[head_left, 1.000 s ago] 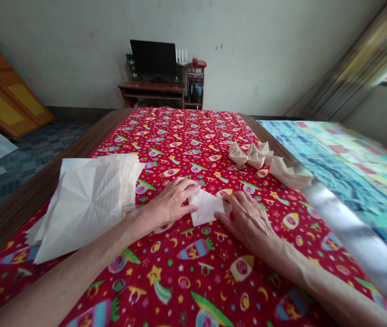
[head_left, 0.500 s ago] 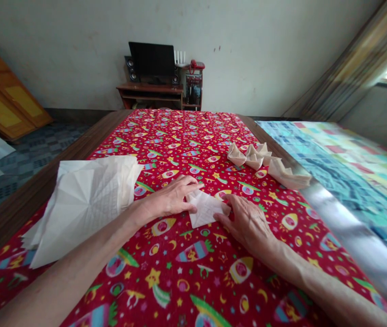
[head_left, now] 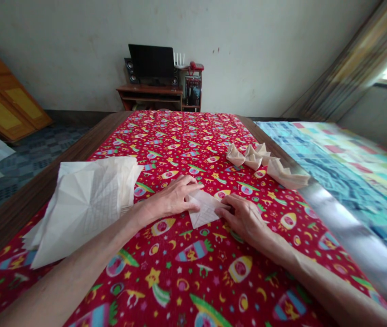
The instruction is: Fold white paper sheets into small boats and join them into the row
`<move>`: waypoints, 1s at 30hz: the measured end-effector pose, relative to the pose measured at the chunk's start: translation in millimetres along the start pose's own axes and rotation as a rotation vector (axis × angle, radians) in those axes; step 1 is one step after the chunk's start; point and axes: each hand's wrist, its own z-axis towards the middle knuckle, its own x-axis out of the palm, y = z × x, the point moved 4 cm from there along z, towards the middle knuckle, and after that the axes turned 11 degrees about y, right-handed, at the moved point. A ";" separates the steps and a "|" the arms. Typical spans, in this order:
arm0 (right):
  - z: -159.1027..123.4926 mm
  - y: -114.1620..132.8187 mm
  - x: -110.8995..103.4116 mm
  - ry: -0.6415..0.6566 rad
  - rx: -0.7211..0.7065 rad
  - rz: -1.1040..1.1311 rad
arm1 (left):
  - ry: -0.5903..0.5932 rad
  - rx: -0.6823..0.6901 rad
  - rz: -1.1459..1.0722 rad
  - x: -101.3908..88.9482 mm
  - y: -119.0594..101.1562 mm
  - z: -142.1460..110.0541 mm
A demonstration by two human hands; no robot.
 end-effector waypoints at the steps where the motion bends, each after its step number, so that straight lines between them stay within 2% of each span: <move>1: 1.4 -0.1 -0.7 0.004 0.005 0.007 | -0.006 -0.005 0.004 1.0 -0.4 -1.4; 5: 3.9 -0.3 -2.2 0.008 -0.001 -0.003 | -0.119 -0.032 0.071 2.3 -11.5 -15.7; 8: 1.5 6.6 -6.3 -0.059 -0.071 -0.075 | -0.204 -0.029 0.164 4.0 -26.9 -31.2; 11: -0.9 21.1 -9.6 -0.094 -0.145 -0.215 | -0.141 0.034 0.171 11.8 -39.2 -41.4; 14: -0.2 32.8 -6.3 0.014 -0.193 -0.232 | -0.116 0.068 0.134 17.1 -43.5 -46.0; 16: 0.8 34.2 -3.9 0.071 -0.182 -0.150 | -0.127 0.062 0.132 18.2 -43.7 -46.9; 20: 2.7 29.0 -0.8 0.091 -0.161 0.016 | -0.123 0.055 0.140 18.3 -45.0 -46.8; 26: 8.2 22.6 2.5 0.073 -0.029 0.068 | -0.132 0.041 0.131 15.7 -50.1 -48.5; 30: 9.5 23.1 3.7 0.039 -0.027 0.061 | -0.122 0.022 0.137 17.1 -53.1 -53.1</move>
